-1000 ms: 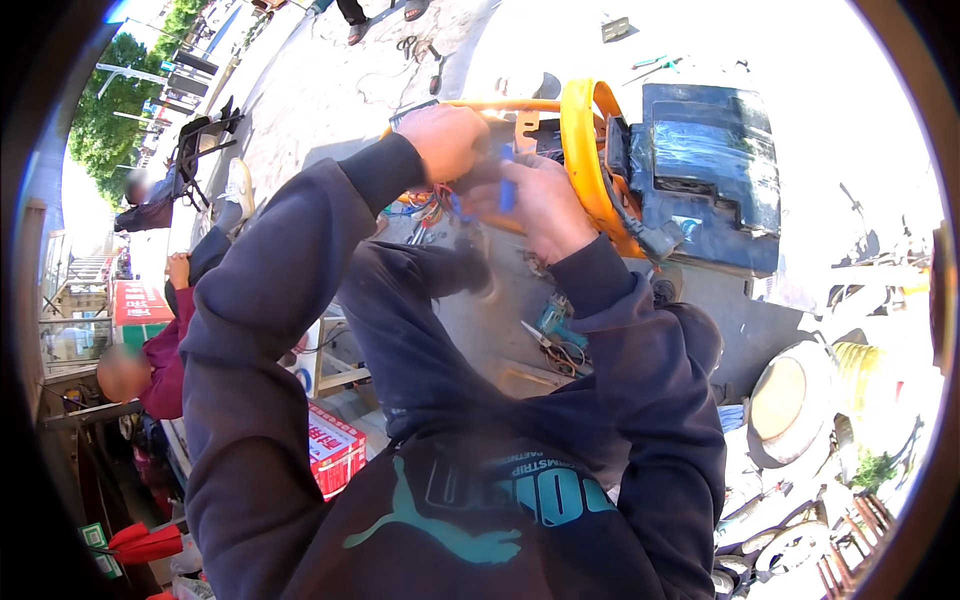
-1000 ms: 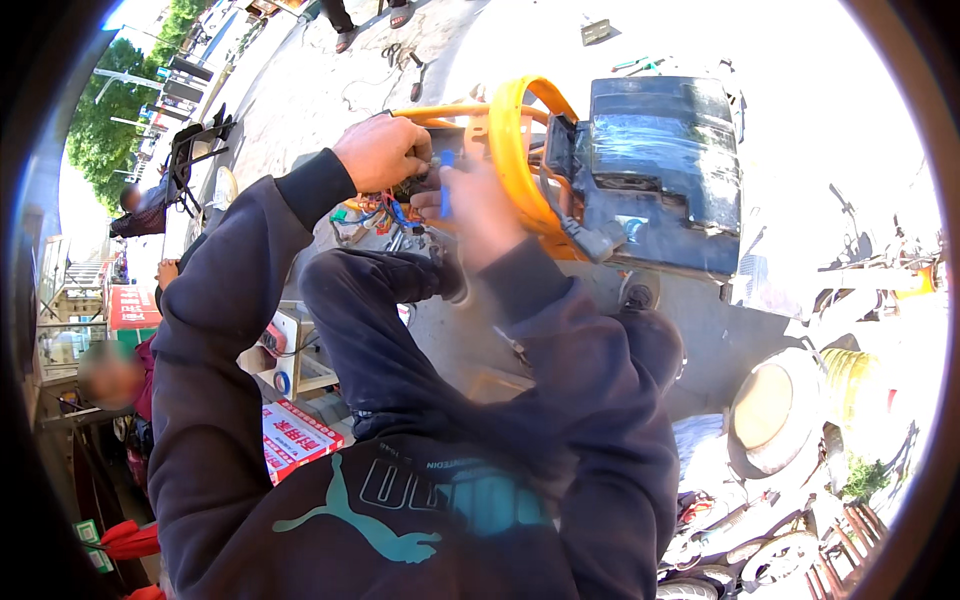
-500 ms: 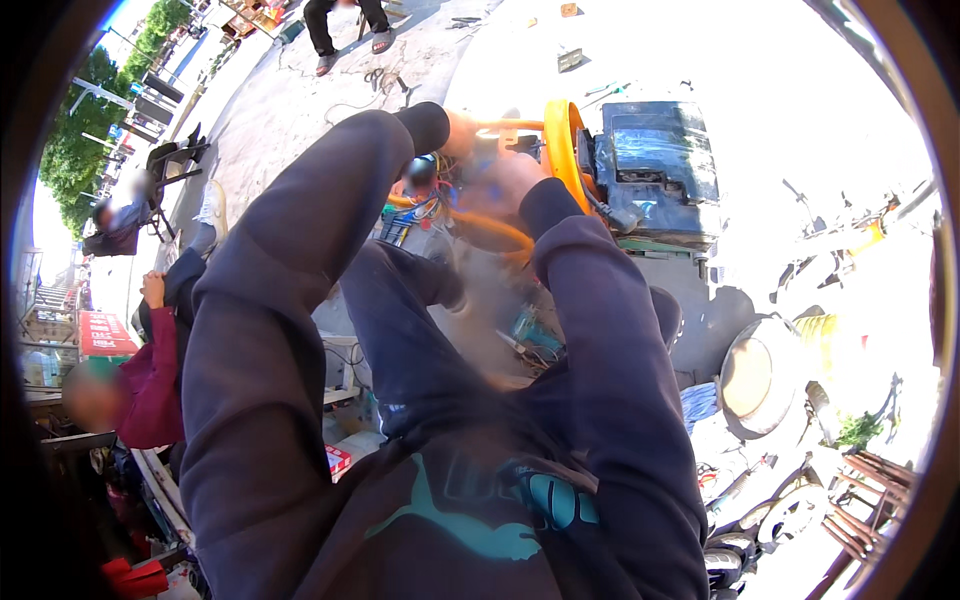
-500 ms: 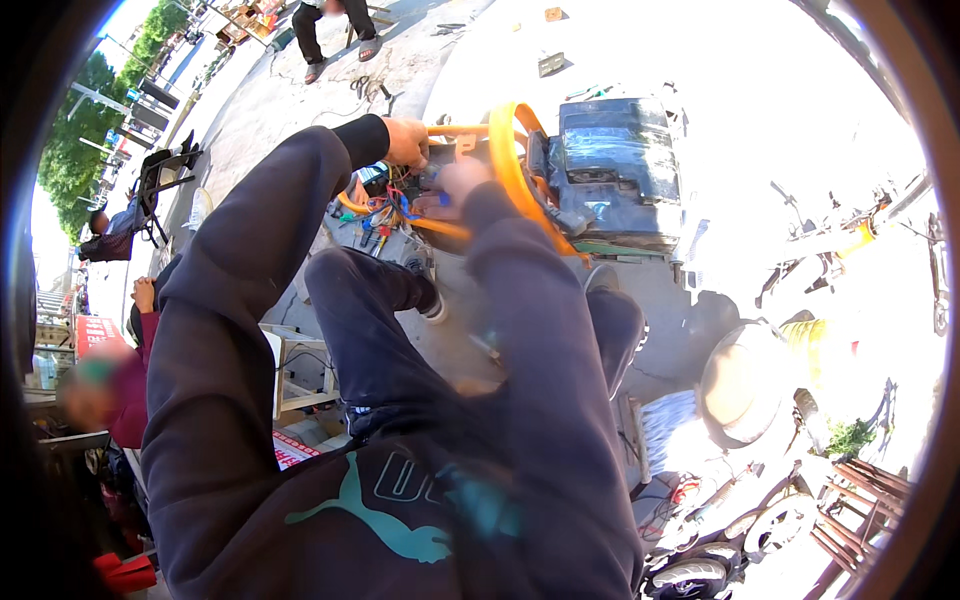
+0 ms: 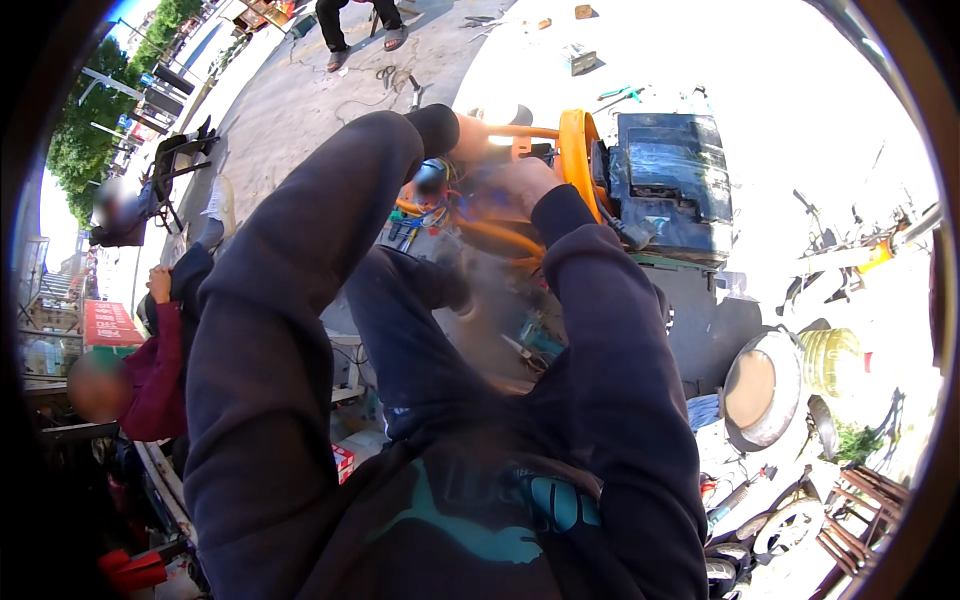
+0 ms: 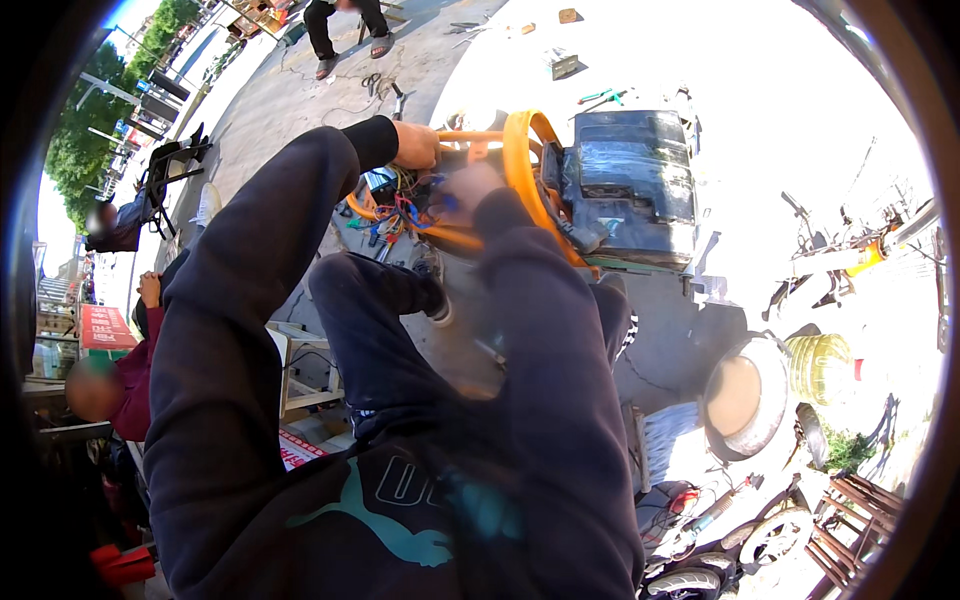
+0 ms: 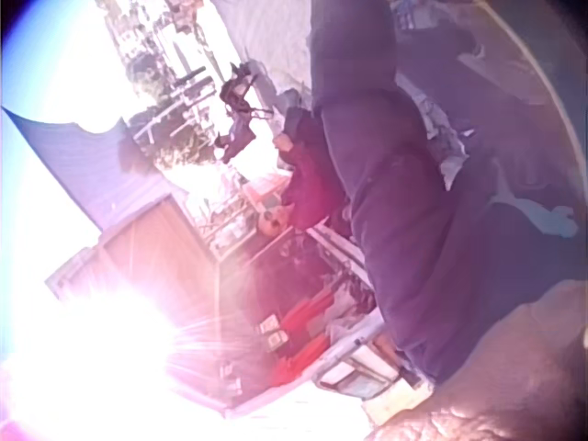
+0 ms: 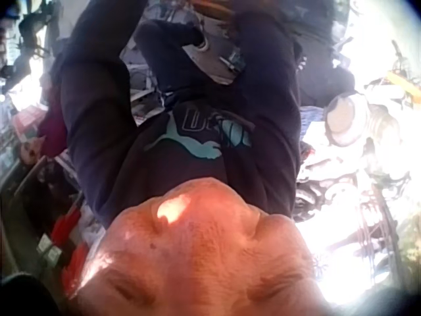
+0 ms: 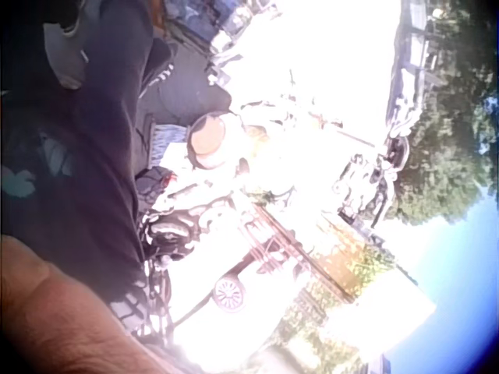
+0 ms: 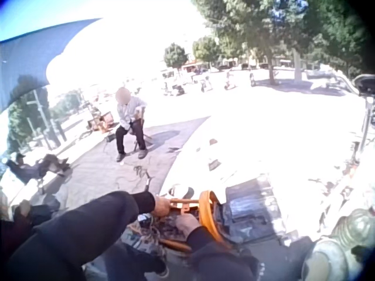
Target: The person sits on the ground and repairs the electrical wiring of a yellow electric scooter. They strip wire ends, twist them together, and wrap the connections with blue electrical tape. The person uses pliers to cut and strip wires and a soldering iron to secure the connections.
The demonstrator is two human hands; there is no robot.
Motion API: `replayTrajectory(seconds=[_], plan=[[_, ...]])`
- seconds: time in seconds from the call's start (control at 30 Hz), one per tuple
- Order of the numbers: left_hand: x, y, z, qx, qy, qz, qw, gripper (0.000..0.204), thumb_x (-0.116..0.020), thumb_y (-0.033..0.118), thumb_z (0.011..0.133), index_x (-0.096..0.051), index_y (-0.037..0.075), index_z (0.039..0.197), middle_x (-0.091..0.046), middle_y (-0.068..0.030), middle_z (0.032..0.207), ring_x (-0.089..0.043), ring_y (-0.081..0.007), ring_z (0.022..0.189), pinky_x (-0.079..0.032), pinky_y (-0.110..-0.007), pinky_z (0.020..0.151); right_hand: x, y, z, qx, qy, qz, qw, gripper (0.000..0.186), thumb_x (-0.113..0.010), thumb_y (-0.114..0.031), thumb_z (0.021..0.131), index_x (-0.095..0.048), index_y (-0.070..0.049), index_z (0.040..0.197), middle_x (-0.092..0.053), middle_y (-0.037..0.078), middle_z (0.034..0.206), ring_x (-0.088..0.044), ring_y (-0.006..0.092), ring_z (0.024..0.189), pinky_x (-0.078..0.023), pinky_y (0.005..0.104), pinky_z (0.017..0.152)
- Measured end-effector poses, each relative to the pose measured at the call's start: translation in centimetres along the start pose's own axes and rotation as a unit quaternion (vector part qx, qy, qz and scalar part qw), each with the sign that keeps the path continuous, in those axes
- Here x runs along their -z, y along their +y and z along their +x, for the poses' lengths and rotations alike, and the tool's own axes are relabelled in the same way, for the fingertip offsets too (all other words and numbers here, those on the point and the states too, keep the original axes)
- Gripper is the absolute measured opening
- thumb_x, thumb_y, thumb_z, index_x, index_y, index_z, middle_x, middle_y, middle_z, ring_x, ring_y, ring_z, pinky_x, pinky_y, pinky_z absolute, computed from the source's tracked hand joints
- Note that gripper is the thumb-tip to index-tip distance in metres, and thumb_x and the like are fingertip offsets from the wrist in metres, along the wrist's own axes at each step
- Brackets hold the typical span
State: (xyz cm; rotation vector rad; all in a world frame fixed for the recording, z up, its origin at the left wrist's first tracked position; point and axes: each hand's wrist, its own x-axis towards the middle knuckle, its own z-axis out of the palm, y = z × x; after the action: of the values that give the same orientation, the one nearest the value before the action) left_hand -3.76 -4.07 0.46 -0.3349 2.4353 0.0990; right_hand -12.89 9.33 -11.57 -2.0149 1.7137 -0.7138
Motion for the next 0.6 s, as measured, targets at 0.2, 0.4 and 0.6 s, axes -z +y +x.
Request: replayTrajectory(seconds=[0.2,0.4,0.6], plan=[[1.4,1.0,1.9,0.032,-0.079,0.045,0.995,0.029,-0.063,0.025,0.089,-0.073,0.0,0.1,-0.07,-0.007,0.076,-0.065,-0.0206,0.062,-0.053,-0.035,0.055,-3.6,3.5,1.5,-0.1,0.051,0.286,0.952,0.03,-0.077,-0.042,0.083,-0.078,-0.018,0.1,-0.076,0.006,0.096,-0.072,0.0261,0.093,-0.056,0.0402,0.085],[1.2,0.1,1.9,0.059,-0.151,0.067,0.985,0.036,-0.073,0.037,0.085,-0.075,0.007,0.105,-0.07,-0.0054,0.083,-0.065,-0.0206,0.072,-0.052,-0.035,0.064,-5.8,3.9,2.3,-0.128,0.043,0.414,0.9,0.032,-0.076,-0.045,0.082,-0.077,-0.018,0.099,-0.074,0.006,0.094,-0.071,0.027,0.092,-0.056,0.0423,0.083],[2.5,1.5,1.5,0.074,-0.155,0.105,0.98,0.049,-0.079,0.048,0.082,-0.077,0.011,0.116,-0.075,-0.0126,0.11,-0.072,-0.0275,0.103,-0.055,-0.042,0.089,-4.6,3.4,1.4,-0.132,0.057,0.41,0.901,0.03,-0.076,-0.043,0.082,-0.077,-0.018,0.098,-0.074,0.007,0.093,-0.072,0.0281,0.09,-0.057,0.0418,0.083]])
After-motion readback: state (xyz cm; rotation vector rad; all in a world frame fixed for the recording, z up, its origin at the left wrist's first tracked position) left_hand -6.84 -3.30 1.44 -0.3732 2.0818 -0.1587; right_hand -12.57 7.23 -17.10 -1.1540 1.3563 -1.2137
